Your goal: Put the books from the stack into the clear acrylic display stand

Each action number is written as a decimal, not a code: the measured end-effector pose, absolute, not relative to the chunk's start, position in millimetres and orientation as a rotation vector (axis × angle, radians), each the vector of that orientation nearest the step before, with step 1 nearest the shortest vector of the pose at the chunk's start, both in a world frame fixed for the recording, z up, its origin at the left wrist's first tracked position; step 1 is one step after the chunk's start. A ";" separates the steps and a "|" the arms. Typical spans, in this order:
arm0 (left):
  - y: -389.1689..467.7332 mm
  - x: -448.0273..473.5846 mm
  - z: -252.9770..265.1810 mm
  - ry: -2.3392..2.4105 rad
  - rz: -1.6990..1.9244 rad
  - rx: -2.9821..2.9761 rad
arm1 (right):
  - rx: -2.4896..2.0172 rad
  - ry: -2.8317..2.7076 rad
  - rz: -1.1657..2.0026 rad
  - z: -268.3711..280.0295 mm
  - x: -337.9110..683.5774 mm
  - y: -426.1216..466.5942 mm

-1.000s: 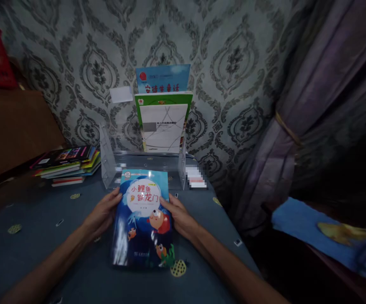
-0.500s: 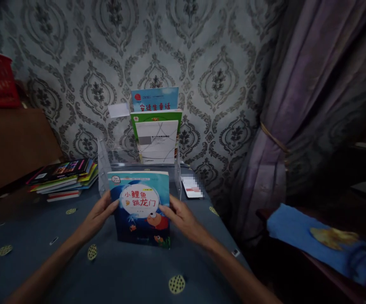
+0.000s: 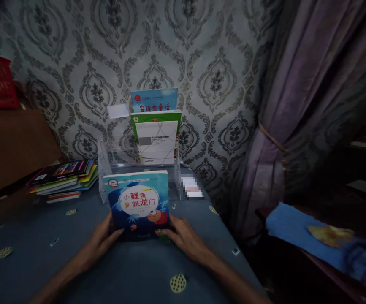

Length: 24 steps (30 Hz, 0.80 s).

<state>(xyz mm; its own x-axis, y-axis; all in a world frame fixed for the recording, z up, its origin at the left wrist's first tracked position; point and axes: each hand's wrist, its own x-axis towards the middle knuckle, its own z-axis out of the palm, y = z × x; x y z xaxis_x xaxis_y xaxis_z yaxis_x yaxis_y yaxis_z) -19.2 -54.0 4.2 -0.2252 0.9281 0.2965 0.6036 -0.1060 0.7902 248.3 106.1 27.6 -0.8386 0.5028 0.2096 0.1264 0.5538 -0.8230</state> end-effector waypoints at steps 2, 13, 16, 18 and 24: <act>-53.8 -18.0 -6.2 1.963 1.255 1.695 | -0.546 -2.351 1.147 23.7 247.3 106.1; -25.9 -20.1 19.8 2.033 1.239 1.852 | -0.547 -2.328 1.021 23.2 242.9 121.2; -5.5 -21.5 42.6 1.939 1.273 1.873 | -0.529 -2.279 0.980 33.8 237.3 137.0; 10.0 -22.0 57.5 1.867 1.286 1.881 | -0.500 -2.252 0.955 43.0 234.9 148.5; 50.2 -26.2 92.1 1.654 1.276 1.944 | -0.497 -2.243 0.950 70.6 235.9 178.0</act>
<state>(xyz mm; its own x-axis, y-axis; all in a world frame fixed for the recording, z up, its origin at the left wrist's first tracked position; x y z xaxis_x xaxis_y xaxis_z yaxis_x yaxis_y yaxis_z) -26.2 50.2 92.1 -0.0496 0.9002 0.4326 0.6465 -0.3012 0.7010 235.9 178.0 70.6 -0.7211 0.5561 0.4132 0.0900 0.6665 -0.7400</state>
